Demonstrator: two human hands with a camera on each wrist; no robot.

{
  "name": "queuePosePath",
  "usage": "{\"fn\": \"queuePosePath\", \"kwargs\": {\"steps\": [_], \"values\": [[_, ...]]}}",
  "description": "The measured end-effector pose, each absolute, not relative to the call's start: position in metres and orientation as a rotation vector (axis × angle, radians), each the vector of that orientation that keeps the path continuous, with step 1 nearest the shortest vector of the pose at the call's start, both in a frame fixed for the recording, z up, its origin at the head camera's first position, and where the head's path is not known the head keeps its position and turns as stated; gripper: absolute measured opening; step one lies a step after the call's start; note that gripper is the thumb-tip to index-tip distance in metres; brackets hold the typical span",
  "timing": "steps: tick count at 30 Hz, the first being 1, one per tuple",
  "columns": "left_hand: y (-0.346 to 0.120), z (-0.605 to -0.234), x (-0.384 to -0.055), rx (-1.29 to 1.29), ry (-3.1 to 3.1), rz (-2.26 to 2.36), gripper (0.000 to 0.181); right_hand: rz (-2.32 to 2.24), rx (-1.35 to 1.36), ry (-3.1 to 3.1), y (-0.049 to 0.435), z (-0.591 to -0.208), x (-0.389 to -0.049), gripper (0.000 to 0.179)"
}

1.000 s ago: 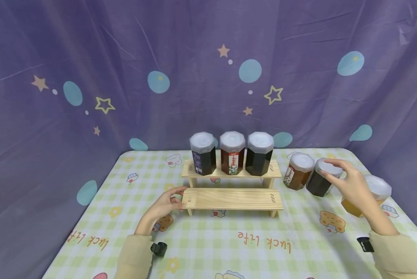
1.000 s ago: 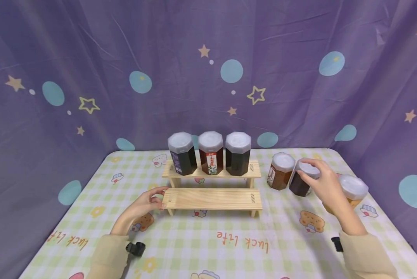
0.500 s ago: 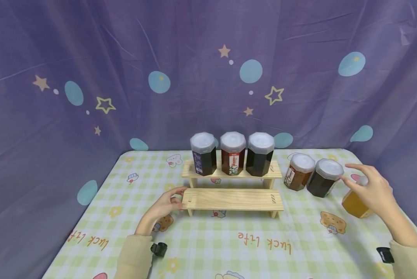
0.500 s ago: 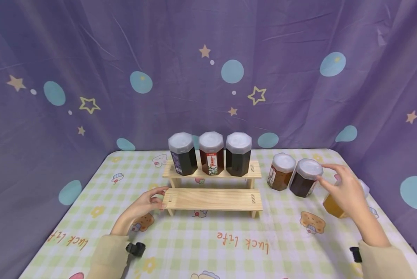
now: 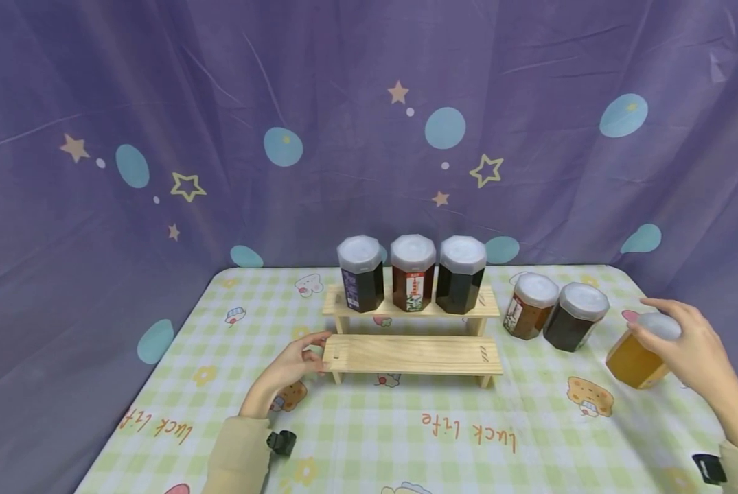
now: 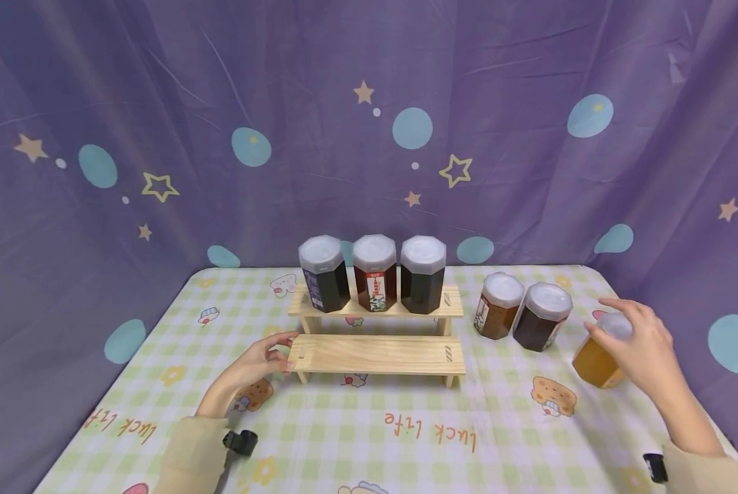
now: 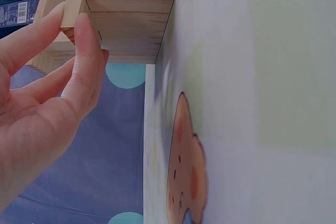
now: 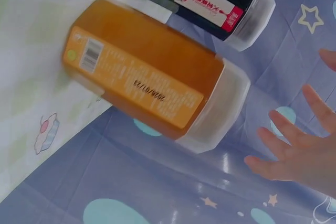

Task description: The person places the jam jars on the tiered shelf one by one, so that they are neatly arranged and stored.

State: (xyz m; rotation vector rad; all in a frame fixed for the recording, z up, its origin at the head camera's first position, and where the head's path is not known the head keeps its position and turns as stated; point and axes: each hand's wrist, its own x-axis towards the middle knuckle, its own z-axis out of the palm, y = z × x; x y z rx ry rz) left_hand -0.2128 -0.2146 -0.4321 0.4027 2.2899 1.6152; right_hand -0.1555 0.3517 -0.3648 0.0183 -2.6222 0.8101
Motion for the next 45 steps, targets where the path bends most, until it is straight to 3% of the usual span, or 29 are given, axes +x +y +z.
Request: {"fn": "queuePosePath", "kwargs": {"steps": [45], "values": [[-0.213, -0.432, -0.213, 0.396, 2.289, 1.631, 0.061, 0.869, -0.098, -2.577, 0.383, -0.405, -0.150, 0.071]]}}
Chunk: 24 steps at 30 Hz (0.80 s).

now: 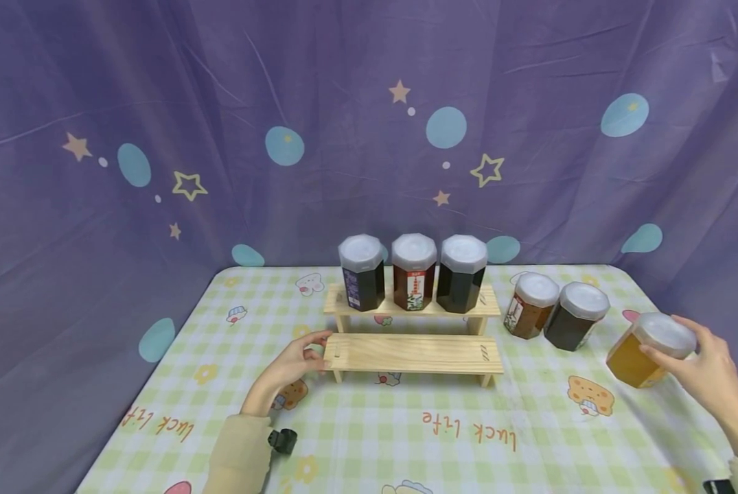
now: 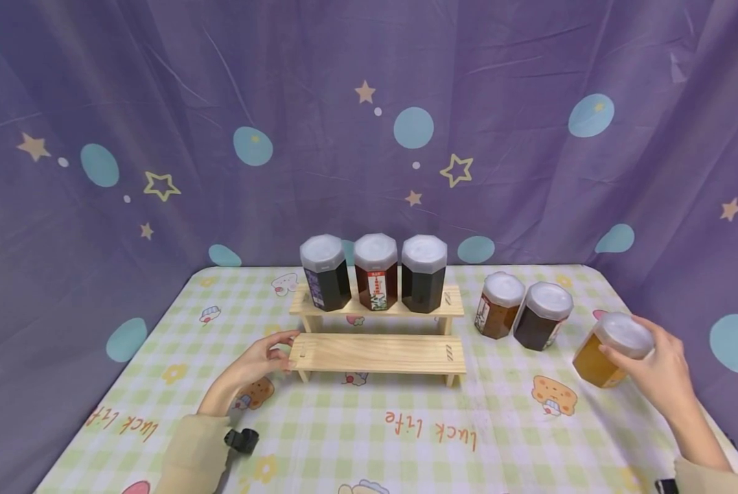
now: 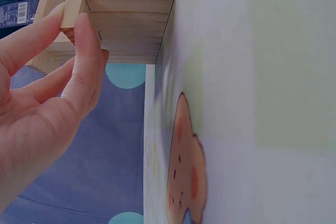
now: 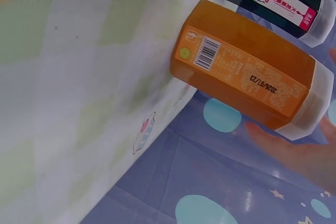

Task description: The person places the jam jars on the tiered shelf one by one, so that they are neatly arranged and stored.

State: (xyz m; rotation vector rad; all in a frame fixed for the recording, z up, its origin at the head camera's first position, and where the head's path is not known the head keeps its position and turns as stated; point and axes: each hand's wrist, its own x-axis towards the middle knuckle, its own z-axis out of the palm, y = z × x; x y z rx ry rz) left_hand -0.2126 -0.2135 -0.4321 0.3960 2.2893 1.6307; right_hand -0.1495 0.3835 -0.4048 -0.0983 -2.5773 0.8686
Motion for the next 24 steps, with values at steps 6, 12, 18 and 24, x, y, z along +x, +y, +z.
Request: {"fn": "queuePosePath", "kwargs": {"steps": [6, 12, 18, 24], "values": [[-0.214, -0.433, -0.213, 0.398, 2.291, 1.633, 0.060, 0.868, -0.136, -2.555, 0.383, -0.408, -0.151, 0.069], [-0.214, -0.432, -0.212, 0.396, 2.287, 1.635, 0.060, 0.856, -0.194, -2.570, 0.381, -0.412, -0.151, 0.069], [-0.214, -0.432, -0.212, 0.406, 2.286, 1.636, 0.060, 0.884, -0.250, -2.582, 0.383, -0.420, -0.151, 0.072], [-0.214, -0.433, -0.213, 0.404, 2.287, 1.632, 0.061, 0.887, -0.329, -2.544, 0.418, -0.463, -0.171, 0.081]]}}
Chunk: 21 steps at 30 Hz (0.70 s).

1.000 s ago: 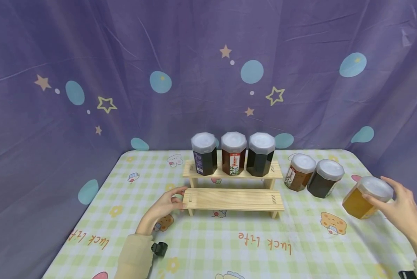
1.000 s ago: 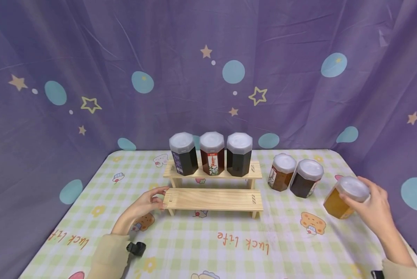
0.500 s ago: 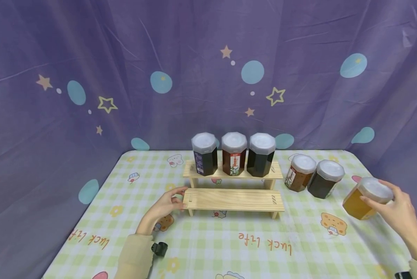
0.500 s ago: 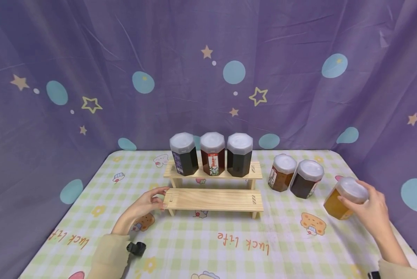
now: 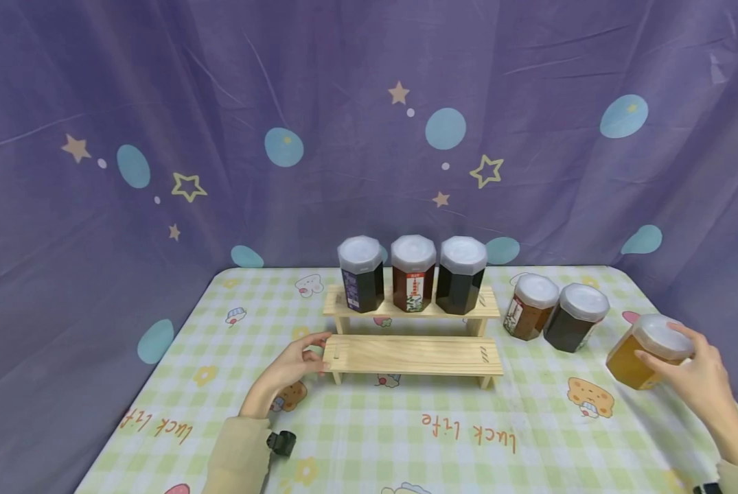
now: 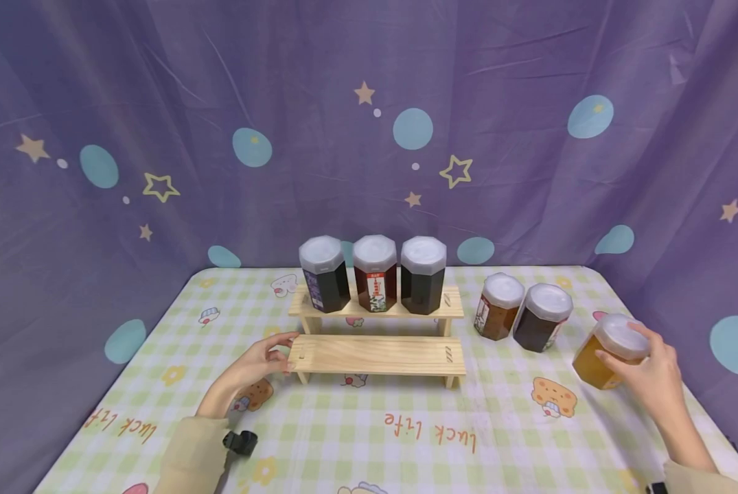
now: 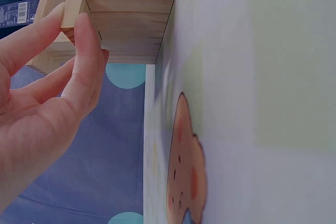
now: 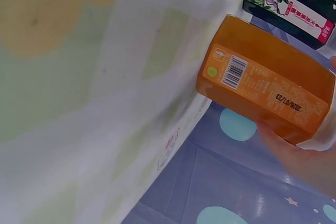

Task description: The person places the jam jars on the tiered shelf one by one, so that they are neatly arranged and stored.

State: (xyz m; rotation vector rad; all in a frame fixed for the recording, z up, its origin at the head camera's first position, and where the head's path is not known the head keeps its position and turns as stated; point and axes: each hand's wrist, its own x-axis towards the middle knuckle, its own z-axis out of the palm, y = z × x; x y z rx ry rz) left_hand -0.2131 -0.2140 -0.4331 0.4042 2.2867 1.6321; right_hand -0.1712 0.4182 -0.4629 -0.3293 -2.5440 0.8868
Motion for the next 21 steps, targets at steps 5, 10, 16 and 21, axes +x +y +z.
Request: {"fn": "queuePosePath", "kwargs": {"steps": [5, 10, 16, 21], "values": [[-0.215, -0.434, -0.213, 0.407, 2.278, 1.639, 0.061, 0.935, -0.324, -2.503, 0.423, -0.473, -0.176, 0.084], [-0.215, -0.435, -0.213, 0.403, 2.284, 1.638, 0.061, 1.012, -0.319, -2.493, 0.391, -0.444, -0.160, 0.079], [-0.215, -0.435, -0.213, 0.401, 2.282, 1.640, 0.061, 1.019, -0.319, -2.479, 0.377, -0.432, -0.154, 0.077], [-0.214, -0.433, -0.213, 0.405, 2.284, 1.634, 0.061, 1.014, -0.307, -2.470, 0.377, -0.433, -0.155, 0.077]]}}
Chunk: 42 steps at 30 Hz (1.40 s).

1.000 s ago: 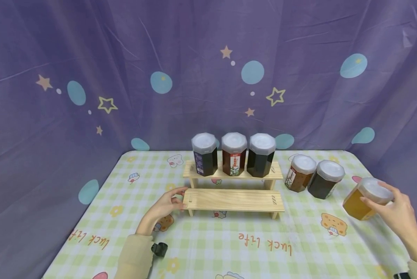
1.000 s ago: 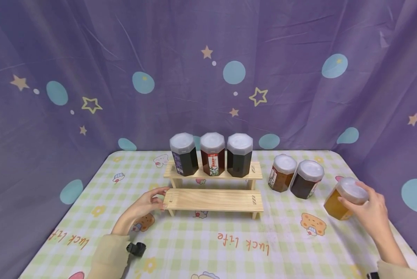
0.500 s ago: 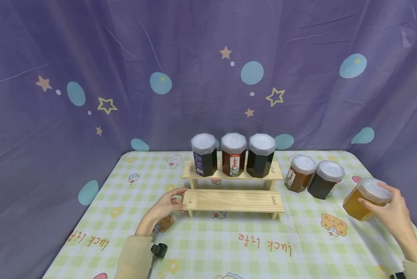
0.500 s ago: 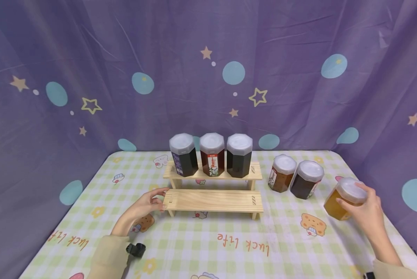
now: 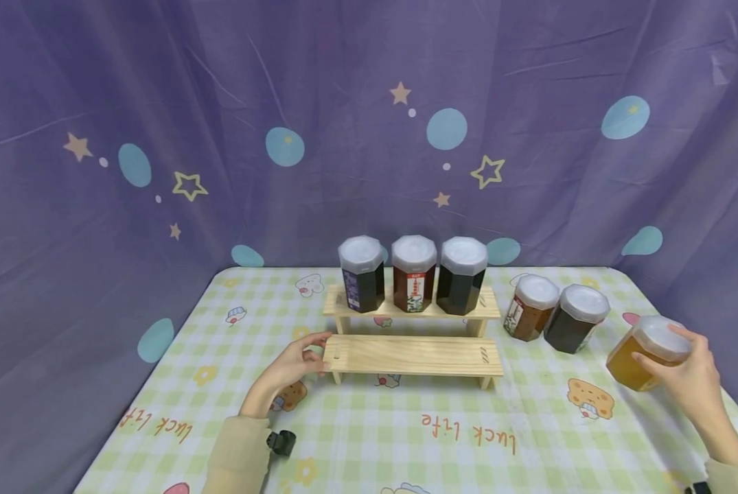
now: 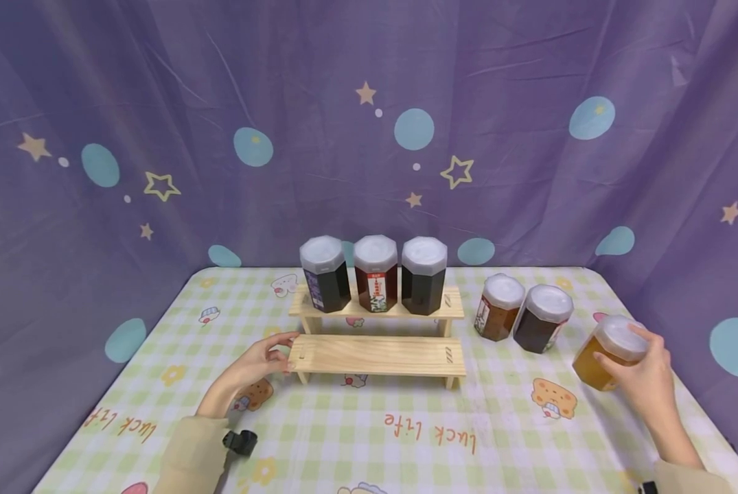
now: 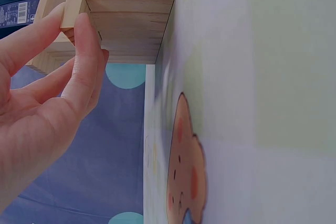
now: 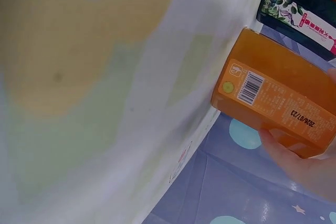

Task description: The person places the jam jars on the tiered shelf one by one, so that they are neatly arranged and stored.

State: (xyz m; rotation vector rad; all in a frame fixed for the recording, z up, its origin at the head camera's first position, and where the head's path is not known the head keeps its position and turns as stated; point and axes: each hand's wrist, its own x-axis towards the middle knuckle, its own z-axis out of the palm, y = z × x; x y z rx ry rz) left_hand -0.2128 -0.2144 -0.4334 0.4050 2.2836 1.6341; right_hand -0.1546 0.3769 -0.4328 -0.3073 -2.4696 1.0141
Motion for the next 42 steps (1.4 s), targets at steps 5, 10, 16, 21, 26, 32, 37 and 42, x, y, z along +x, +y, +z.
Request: {"fn": "queuePosePath", "kwargs": {"steps": [5, 10, 16, 21, 26, 32, 37, 42], "values": [[-0.214, -0.432, -0.213, 0.406, 2.290, 1.630, 0.060, 0.996, -0.335, -2.455, 0.376, -0.433, -0.156, 0.075], [-0.214, -0.432, -0.212, 0.406, 2.275, 1.640, 0.060, 1.005, -0.365, -2.454, 0.376, -0.433, -0.155, 0.075], [-0.214, -0.432, -0.212, 0.401, 2.280, 1.635, 0.060, 1.016, -0.398, -2.435, 0.376, -0.434, -0.155, 0.075], [-0.215, -0.432, -0.211, 0.395, 2.275, 1.629, 0.060, 0.974, -0.423, -2.421, 0.375, -0.435, -0.155, 0.075], [-0.215, -0.432, -0.211, 0.398, 2.271, 1.630, 0.061, 0.953, -0.443, -2.392, 0.376, -0.439, -0.158, 0.072], [-0.213, -0.432, -0.213, 0.407, 2.268, 1.639, 0.062, 0.931, -0.415, -2.377, 0.390, -0.454, -0.167, 0.074], [-0.212, -0.431, -0.212, 0.401, 2.270, 1.638, 0.062, 0.892, -0.411, -2.374, 0.408, -0.473, -0.177, 0.079], [-0.213, -0.431, -0.211, 0.394, 2.279, 1.636, 0.062, 0.855, -0.399, -2.349, 0.417, -0.483, -0.182, 0.081]]}}
